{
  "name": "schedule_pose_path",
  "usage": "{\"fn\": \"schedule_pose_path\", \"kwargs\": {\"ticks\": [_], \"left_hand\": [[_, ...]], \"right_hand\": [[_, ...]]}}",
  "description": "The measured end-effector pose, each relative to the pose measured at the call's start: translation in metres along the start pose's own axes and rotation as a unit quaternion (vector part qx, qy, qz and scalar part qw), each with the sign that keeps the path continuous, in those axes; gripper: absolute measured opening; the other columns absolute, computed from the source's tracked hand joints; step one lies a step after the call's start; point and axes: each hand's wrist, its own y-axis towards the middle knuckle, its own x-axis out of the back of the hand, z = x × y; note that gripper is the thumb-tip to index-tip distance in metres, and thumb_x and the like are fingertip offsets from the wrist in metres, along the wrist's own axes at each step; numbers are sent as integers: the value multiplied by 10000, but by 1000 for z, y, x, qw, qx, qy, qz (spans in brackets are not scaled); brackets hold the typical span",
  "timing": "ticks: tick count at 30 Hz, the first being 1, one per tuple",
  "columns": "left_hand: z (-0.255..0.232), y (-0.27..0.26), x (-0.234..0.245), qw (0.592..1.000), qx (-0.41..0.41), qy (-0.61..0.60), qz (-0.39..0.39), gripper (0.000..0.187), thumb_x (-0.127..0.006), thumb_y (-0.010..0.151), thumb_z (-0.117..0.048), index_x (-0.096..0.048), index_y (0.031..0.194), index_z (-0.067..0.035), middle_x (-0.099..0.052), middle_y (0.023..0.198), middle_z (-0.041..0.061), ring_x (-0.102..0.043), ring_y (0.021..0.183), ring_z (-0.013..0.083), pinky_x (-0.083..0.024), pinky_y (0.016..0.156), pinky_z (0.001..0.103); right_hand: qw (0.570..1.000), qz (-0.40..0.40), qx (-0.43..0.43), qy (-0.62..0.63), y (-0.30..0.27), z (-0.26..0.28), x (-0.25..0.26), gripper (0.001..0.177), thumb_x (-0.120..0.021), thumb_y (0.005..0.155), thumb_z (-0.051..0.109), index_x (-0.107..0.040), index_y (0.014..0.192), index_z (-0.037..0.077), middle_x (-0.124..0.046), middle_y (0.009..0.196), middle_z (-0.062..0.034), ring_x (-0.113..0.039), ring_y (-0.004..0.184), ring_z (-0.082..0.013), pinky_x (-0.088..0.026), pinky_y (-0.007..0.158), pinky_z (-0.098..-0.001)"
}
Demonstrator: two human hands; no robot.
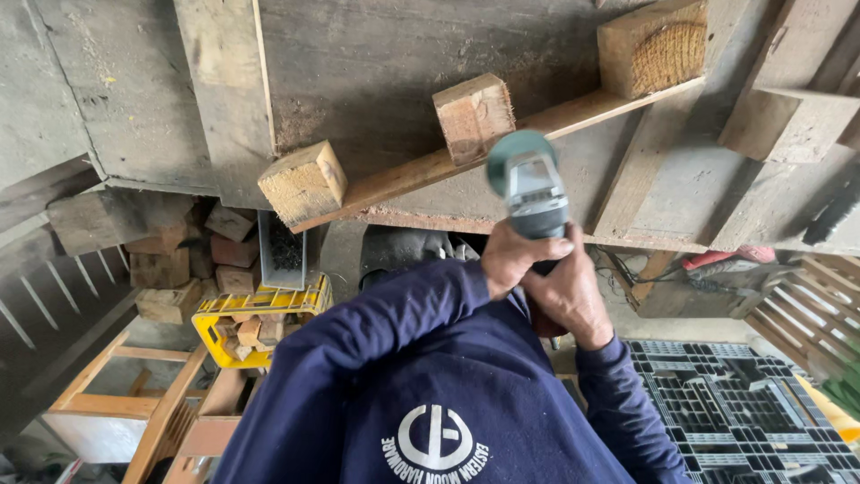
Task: The person uses an angle grinder to sand and smooth various wooden blocks and components of a pallet, moving the tool across different sides of the wood.
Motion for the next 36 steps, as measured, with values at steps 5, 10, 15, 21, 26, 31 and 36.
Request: {"fn": "schedule_pose_path", "kwargs": {"ticks": [5, 10, 15, 21, 26, 31, 36], "left_hand": [[-4, -1, 0, 1000, 14, -4, -1, 406, -834, 793, -128, -680, 1148, -5, -720, 1043, 124, -704, 953, 247, -602, 915, 455], [-12, -26, 10, 998, 32, -39, -47, 422, -832, 775, -141, -679, 1152, -30, -723, 1062, 106, -707, 999, 221, -586, 959, 439], [-8, -9, -8, 998, 41, -40, -26, 389, -841, 790, -130, -705, 1128, 7, -741, 1049, 127, -709, 985, 245, -576, 971, 456], [-34, -37, -5, 994, 52, -44, -83, 335, -828, 772, -131, -694, 1056, -15, -729, 973, 106, -708, 875, 240, -621, 849, 439], [-47, -12, -9, 999, 17, -29, -42, 328, -812, 787, -161, -672, 1048, -22, -706, 967, 118, -708, 850, 239, -636, 826, 448], [-41, -22, -19, 998, 32, -16, -55, 350, -808, 770, -180, -659, 1054, -40, -698, 961, 110, -706, 841, 238, -642, 806, 449], [-51, -2, -14, 997, 30, -11, -65, 349, -807, 765, -186, -657, 1046, -44, -699, 951, 101, -716, 846, 225, -656, 783, 431]], "right_hand": [[1000, -5, -27, -6, -4, 9, -1, 800, -806, 761, 228, -384, 1381, -51, -654, 1225, -270, -700, 1082, -337, -598, 914, -420], [999, 30, -22, -6, -6, 15, -14, 814, -816, 767, 216, -387, 1408, -44, -646, 1249, -264, -682, 1125, -349, -575, 932, -433], [994, -26, -103, 15, -14, 21, 0, 904, -786, 757, 206, -337, 1521, 30, -665, 1248, -222, -684, 1140, -309, -559, 942, -421], [990, 71, -45, 113, -30, 16, -9, 1059, -800, 769, 230, -186, 1614, 53, -593, 1333, -205, -642, 1167, -289, -547, 964, -403], [981, 53, -86, 163, -16, 16, -2, 1120, -769, 754, 289, -109, 1637, 91, -606, 1242, -207, -684, 1025, -263, -619, 844, -388], [984, 76, -63, 146, -27, 23, 9, 1156, -806, 769, 365, -104, 1645, 87, -574, 1324, -217, -665, 1115, -279, -602, 909, -408], [975, 78, -48, 202, -7, 27, 12, 1186, -785, 779, 405, -41, 1645, 85, -536, 1380, -224, -646, 1178, -300, -588, 958, -413]]}}
